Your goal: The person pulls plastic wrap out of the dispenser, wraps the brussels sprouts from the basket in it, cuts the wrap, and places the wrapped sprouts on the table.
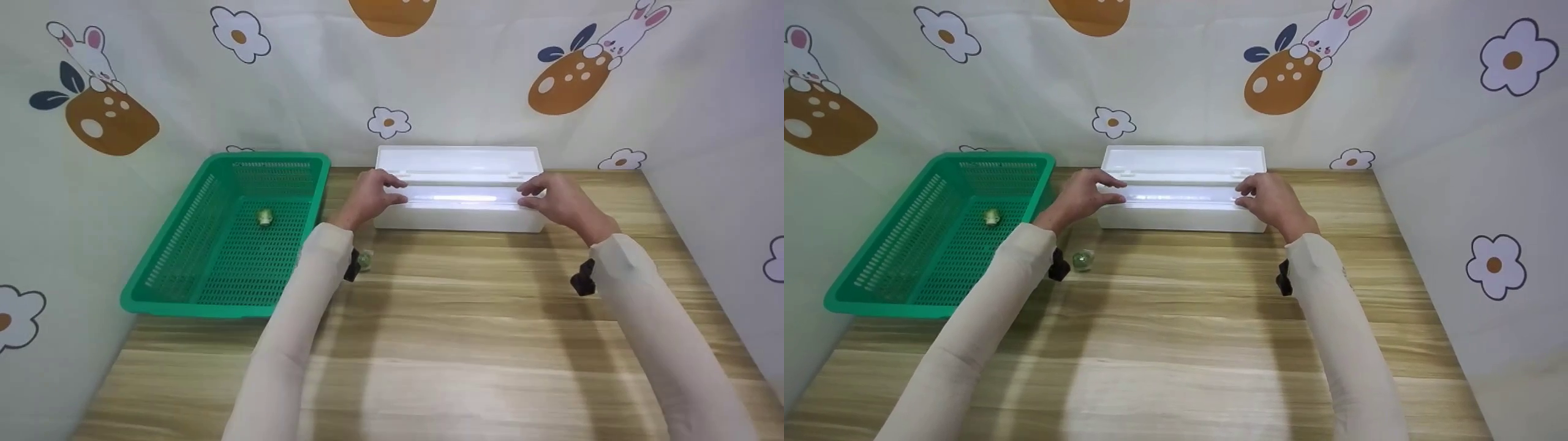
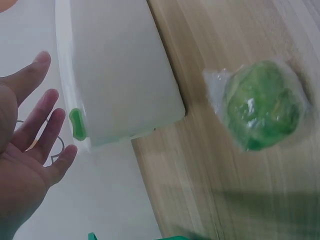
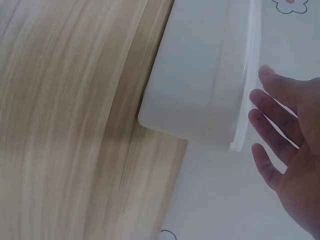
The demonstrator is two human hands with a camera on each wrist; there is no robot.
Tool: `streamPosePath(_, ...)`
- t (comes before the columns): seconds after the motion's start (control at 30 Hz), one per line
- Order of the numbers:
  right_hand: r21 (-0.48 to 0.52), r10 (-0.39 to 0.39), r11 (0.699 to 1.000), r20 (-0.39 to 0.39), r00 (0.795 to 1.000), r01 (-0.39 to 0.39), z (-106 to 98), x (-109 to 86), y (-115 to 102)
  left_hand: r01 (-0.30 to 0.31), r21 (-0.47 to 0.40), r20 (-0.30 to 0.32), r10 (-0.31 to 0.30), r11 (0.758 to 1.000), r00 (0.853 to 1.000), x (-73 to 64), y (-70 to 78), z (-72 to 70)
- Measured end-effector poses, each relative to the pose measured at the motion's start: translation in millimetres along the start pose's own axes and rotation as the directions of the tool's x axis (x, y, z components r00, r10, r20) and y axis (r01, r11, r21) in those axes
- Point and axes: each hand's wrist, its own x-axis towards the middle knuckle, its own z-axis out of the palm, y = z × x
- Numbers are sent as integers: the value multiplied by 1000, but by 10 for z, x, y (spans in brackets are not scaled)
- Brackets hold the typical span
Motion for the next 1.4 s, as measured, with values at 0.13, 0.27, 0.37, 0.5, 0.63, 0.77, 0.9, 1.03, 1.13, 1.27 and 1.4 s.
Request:
streamPosePath(0.13,-3,-10,1000,7,1000,10,31,12,18,25,26,6,-25,999,1000,-15,-36,29)
streamPosePath(0.27,-7,9,1000,9,1000,-9,48,22,28,12,91,-7,-12,996,1000,3,-66,27)
streamPosePath(0.37,-13,23,1000,14,1000,-23,54,23,37,17,122,11,-18,992,1000,9,-73,9)
streamPosePath(0.5,-40,34,999,15,999,-33,59,21,41,34,139,46,-40,990,998,6,-76,-7)
streamPosePath(0.63,-67,21,998,12,1000,-20,73,16,41,32,132,51,-39,991,998,6,-88,-7)
streamPosePath(0.77,-75,10,997,8,1000,-9,97,12,52,37,110,52,-43,993,998,9,-114,-5)
streamPosePath(0.9,-68,-13,998,-5,1000,13,100,14,84,45,103,35,-49,994,998,10,-118,10)
streamPosePath(1.03,-64,-44,997,-30,999,42,106,14,116,47,102,14,-49,994,999,-2,-102,33)
streamPosePath(1.13,-75,-39,997,-44,998,36,124,9,120,51,107,15,-53,993,998,-5,-97,41)
streamPosePath(1.27,-110,-40,993,-60,997,33,149,6,111,54,124,17,-56,991,998,12,-99,49)
streamPosePath(1.4,-131,-39,991,-71,997,29,171,11,102,59,158,2,-60,986,998,36,-96,71)
